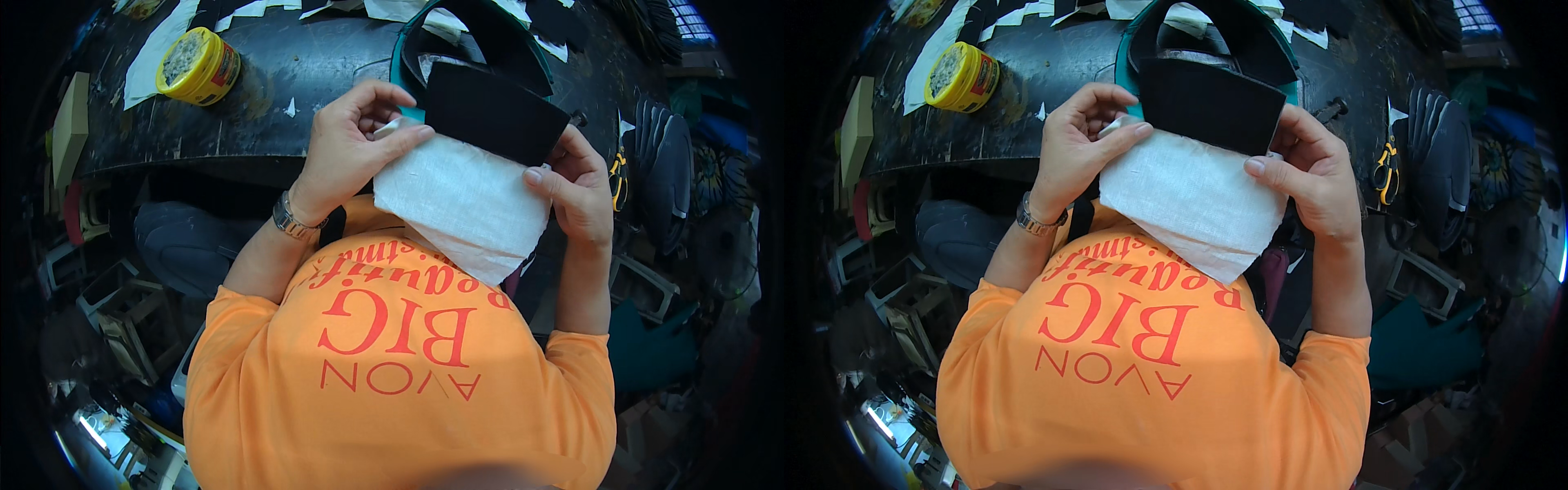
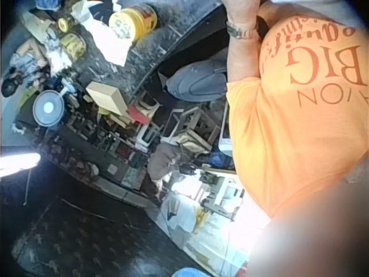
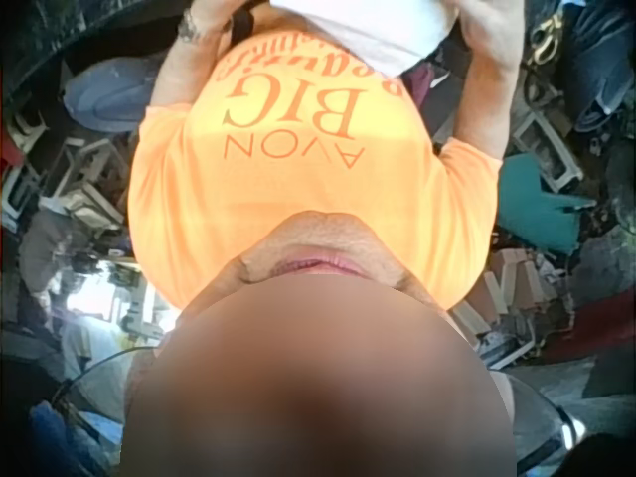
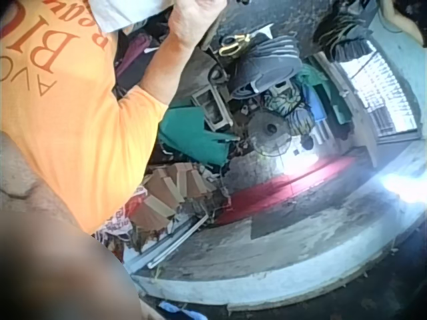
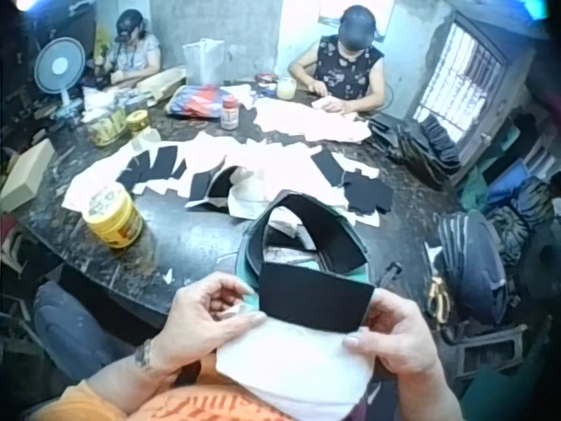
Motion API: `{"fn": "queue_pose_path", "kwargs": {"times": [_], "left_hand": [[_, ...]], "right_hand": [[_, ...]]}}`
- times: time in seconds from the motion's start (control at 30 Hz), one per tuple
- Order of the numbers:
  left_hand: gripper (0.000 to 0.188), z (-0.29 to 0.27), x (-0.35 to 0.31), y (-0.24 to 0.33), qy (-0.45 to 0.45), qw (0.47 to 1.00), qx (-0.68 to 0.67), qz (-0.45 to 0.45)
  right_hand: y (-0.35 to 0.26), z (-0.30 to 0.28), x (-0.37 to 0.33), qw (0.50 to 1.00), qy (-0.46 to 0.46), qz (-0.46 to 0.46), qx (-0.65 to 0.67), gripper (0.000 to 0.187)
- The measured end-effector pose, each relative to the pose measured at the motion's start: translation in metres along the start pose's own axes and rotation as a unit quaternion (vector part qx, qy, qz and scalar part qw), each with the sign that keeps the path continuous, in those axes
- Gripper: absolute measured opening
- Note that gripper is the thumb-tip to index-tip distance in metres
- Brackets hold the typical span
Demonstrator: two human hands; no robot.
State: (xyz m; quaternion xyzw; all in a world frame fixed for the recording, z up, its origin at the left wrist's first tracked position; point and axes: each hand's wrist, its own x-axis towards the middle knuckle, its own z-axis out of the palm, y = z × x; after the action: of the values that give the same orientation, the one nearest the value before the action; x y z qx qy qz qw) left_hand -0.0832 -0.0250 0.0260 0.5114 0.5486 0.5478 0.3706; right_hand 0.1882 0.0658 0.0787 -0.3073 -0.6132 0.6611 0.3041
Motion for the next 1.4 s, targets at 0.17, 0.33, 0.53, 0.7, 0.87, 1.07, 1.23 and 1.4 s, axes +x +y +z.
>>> {"fn": "queue_pose_path", "kwargs": {"times": [0.17,0.33,0.53,0.7,0.87,1.07,1.23,1.4], "left_hand": [[0.019,-0.012,0.001,0.002,-0.071,0.995,-0.030,-0.057],[0.015,-0.017,-0.001,0.008,-0.054,0.998,0.016,-0.020],[0.016,-0.028,-0.001,0.005,-0.006,0.988,0.150,0.044],[0.015,-0.058,0.011,0.017,0.070,0.986,0.148,-0.017],[0.046,-0.021,-0.005,0.039,-0.063,0.985,0.041,0.156],[0.034,0.000,-0.006,0.023,-0.119,0.992,0.042,-0.019],[0.038,-0.011,0.003,0.001,-0.078,0.996,-0.006,-0.044],[0.052,-0.024,0.017,0.005,-0.029,0.993,0.114,-0.019]], "right_hand": [[-0.006,0.003,-0.007,0.997,-0.008,-0.031,-0.071,0.041],[-0.009,0.005,-0.010,0.996,0.010,-0.038,-0.083,0.041],[-0.005,-0.001,-0.006,0.999,-0.006,-0.011,-0.036,0.044],[-0.015,-0.016,-0.011,0.998,0.009,-0.029,0.056,0.045],[-0.017,-0.010,-0.011,0.994,-0.076,-0.005,0.078,0.048],[-0.010,-0.008,-0.001,0.997,-0.023,0.040,-0.067,0.057],[0.010,0.000,-0.002,0.996,0.028,0.082,-0.028,0.049],[0.031,0.020,-0.005,0.996,0.048,0.070,-0.017,0.043]]}}
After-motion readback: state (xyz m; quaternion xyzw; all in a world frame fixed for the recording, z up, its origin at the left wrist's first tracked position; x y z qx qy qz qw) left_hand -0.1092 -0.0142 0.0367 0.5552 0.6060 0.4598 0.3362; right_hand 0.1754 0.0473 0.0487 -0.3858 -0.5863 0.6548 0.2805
